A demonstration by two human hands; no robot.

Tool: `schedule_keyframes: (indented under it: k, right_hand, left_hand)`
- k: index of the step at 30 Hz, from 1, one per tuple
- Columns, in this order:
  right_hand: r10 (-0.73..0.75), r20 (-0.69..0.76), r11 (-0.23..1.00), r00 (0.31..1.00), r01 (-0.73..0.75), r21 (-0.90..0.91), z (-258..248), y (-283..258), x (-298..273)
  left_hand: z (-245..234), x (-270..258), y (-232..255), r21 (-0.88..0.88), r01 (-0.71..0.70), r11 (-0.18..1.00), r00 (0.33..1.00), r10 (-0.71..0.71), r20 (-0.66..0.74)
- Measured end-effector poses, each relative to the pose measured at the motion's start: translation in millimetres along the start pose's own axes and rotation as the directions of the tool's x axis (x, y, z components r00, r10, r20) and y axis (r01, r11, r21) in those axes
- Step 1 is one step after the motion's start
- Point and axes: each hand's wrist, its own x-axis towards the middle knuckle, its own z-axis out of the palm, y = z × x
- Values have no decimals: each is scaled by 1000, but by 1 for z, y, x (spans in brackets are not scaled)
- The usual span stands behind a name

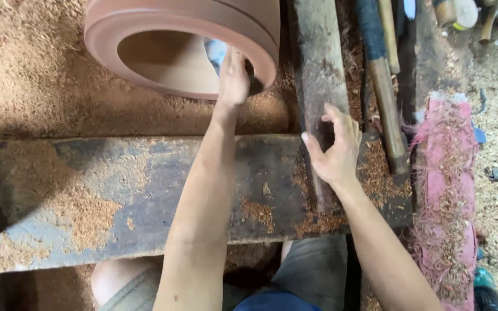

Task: Sanding the interior of a large wooden bowl while it spins on a lathe.

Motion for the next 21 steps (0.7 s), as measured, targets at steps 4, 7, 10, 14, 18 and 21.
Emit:
schedule_keyframes:
  k: [4,7,10,14,18,21]
  right_hand:
    - [19,7,1000,1000,-19,8,-3,-2,1]
    - [23,30,1000,999,-23,-10,-1,3,2]
    - [24,36,1000,999,-24,8,-1,5,1]
    - [39,36,999,999,-40,27,-3,2,2]
    - [44,28,998,999,-45,43,-3,1,2]
    - [32,38,999,999,-33,29,-4,1,2]
  left_hand:
    - [3,29,-66,-73,125,989,991,-122,53]
    - [-3,37,-69,33,-45,998,995,48,-91]
    - [-9,44,-68,131,-69,989,996,75,-40]
    - [-23,48,-55,222,-208,953,972,227,-66]
    - [-35,55,-52,401,-169,900,983,185,-2]
    - [-40,56,-54,511,-142,848,989,143,38]
